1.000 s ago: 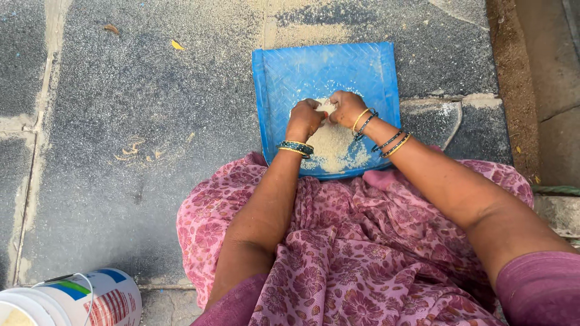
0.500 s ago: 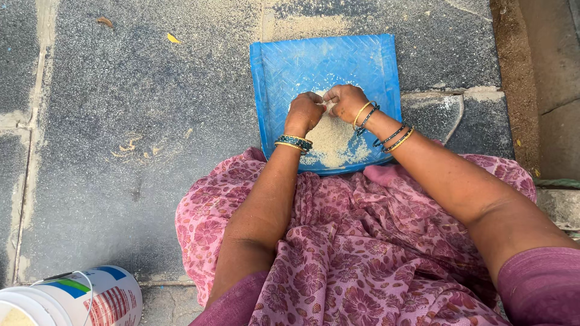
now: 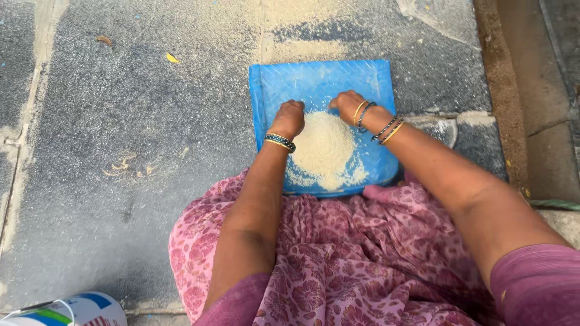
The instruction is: The person sits on the ground and winnows white grains in a blue tray by shaking and tossing them to separate chaff. They also pick out debris by hand and spread the grains evenly in the tray.
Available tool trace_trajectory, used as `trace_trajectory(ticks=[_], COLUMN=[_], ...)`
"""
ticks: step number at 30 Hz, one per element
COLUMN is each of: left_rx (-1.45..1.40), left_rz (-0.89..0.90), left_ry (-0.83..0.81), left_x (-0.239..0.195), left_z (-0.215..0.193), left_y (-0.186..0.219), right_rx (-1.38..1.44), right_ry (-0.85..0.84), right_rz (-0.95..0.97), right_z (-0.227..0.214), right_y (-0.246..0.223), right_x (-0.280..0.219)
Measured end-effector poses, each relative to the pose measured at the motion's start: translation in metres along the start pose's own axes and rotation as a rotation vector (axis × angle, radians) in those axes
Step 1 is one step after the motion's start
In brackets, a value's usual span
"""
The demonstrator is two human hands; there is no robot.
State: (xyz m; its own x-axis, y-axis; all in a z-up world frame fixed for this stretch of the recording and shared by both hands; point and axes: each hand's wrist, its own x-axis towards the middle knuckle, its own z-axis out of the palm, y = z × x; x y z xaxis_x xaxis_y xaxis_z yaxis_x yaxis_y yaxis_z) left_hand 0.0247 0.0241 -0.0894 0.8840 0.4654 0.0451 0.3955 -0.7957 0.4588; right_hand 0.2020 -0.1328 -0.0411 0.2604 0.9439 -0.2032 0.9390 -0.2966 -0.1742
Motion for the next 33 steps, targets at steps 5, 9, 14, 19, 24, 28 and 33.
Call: trace_trajectory(ticks=[5,9,14,19,24,28,33], left_rx=[0.134,0.083,0.122,0.092,0.142,0.026,-0.121], left_rz=[0.103,0.052,-0.076,-0.23,-0.307,-0.412,-0.444], left_ry=[-0.046,-0.048,-0.035,-0.046,-0.121,-0.165,-0.273], left_x=[0.001,-0.002,-0.015,-0.046,-0.077,-0.099,-0.119], left_z=[0.007,0.006,0.009,0.011,0.025,0.053,0.075], left_y=[-0.014,-0.017,-0.007,0.007,0.017,0.033,0.065], right_rx=[0.004,-0.048,-0.112,-0.231,-0.292,-0.234,-0.053], right_ry=[0.059,0.104,0.118,0.038,-0.044,-0.074,-0.259], right_rz=[-0.196,-0.313,-0.273,-0.16,-0.1,-0.112,0.096], right_z=[0.03,0.039,0.051,0.064,0.081,0.089,0.085], right_y=[-0.003,0.008,0.039,0.047,0.021,-0.008,-0.044], right_x=[0.033,0.041,0.007,-0.039,-0.081,-0.105,-0.114])
